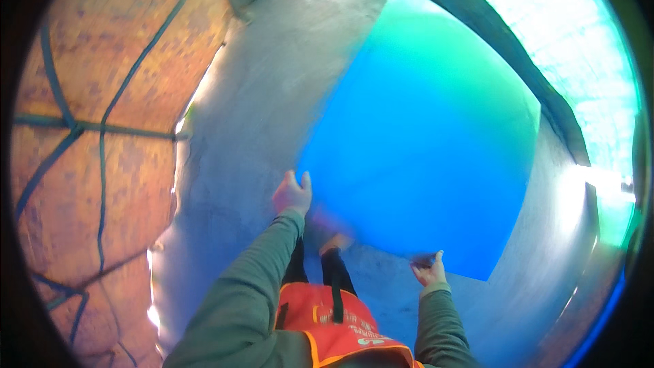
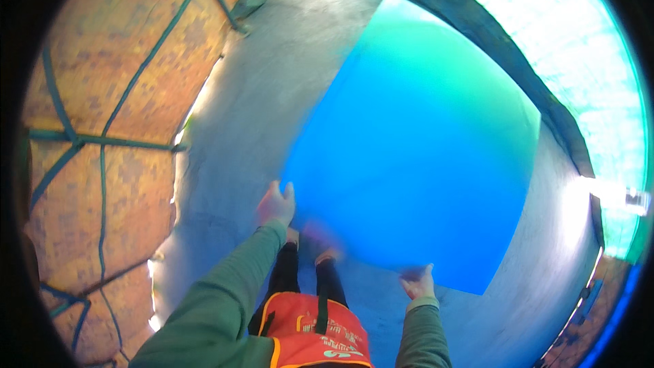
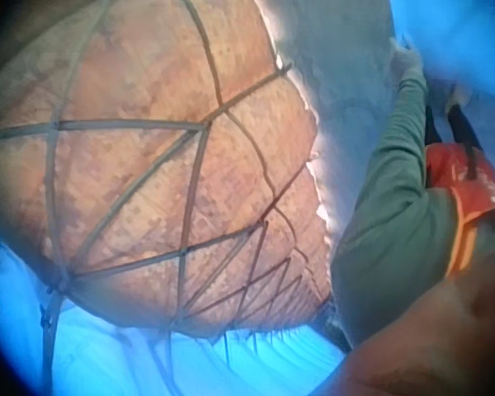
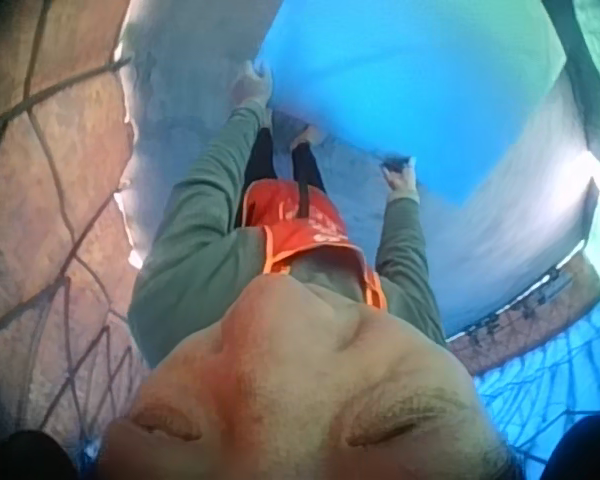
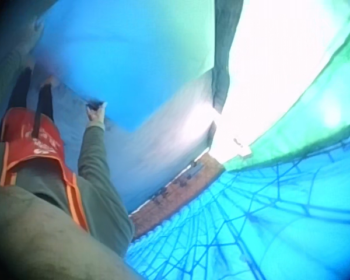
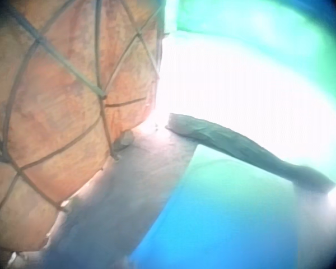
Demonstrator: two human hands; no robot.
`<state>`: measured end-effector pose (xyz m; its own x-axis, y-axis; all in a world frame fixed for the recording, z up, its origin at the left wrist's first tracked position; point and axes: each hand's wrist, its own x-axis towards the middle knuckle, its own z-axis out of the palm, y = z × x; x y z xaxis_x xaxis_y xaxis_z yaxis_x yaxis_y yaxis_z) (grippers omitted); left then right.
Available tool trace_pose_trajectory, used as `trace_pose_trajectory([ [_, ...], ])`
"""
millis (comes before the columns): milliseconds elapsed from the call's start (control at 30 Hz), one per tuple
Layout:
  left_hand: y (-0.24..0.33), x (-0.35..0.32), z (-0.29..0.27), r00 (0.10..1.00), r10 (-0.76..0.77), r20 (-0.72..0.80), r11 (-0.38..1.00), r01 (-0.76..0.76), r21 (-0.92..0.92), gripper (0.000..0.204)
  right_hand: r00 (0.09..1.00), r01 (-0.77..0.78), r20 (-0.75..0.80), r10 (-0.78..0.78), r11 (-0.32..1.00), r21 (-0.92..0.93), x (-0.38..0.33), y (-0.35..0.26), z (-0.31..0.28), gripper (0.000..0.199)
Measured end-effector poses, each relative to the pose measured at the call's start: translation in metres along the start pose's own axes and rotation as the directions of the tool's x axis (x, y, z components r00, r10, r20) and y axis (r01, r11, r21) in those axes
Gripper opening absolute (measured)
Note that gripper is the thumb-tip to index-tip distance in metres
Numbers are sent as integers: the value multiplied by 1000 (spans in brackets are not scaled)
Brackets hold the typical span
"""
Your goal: The person lifts and positions a large blue board onto a metal table frame, then walks around to inspect and adjust it. They briefly pick up a small item from the floor and continue to reposition the board on the frame.
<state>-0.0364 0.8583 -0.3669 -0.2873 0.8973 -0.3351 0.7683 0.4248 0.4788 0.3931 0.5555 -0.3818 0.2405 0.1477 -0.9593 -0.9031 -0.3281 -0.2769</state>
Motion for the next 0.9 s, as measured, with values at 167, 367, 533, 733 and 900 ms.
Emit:
trace_pose_trajectory([
  [167,-5,9,-6,997,-35,67,999,36,-3,54,995,42,-97,-20,972,232,3,7,11,90],
  [367,-8,22,-10,983,-80,163,996,84,-22,52,997,-17,-67,29,986,168,4,6,27,83],
  [533,-15,16,-2,990,-57,126,998,62,-34,52,990,-70,-109,85,989,133,12,1,15,85],
  [733,-10,19,9,1000,-14,10,1000,14,-17,51,998,19,-63,-16,999,47,12,6,10,86],
  [900,1,16,12,999,-37,24,999,38,-20,48,1000,13,22,-15,996,87,5,4,17,75],
])
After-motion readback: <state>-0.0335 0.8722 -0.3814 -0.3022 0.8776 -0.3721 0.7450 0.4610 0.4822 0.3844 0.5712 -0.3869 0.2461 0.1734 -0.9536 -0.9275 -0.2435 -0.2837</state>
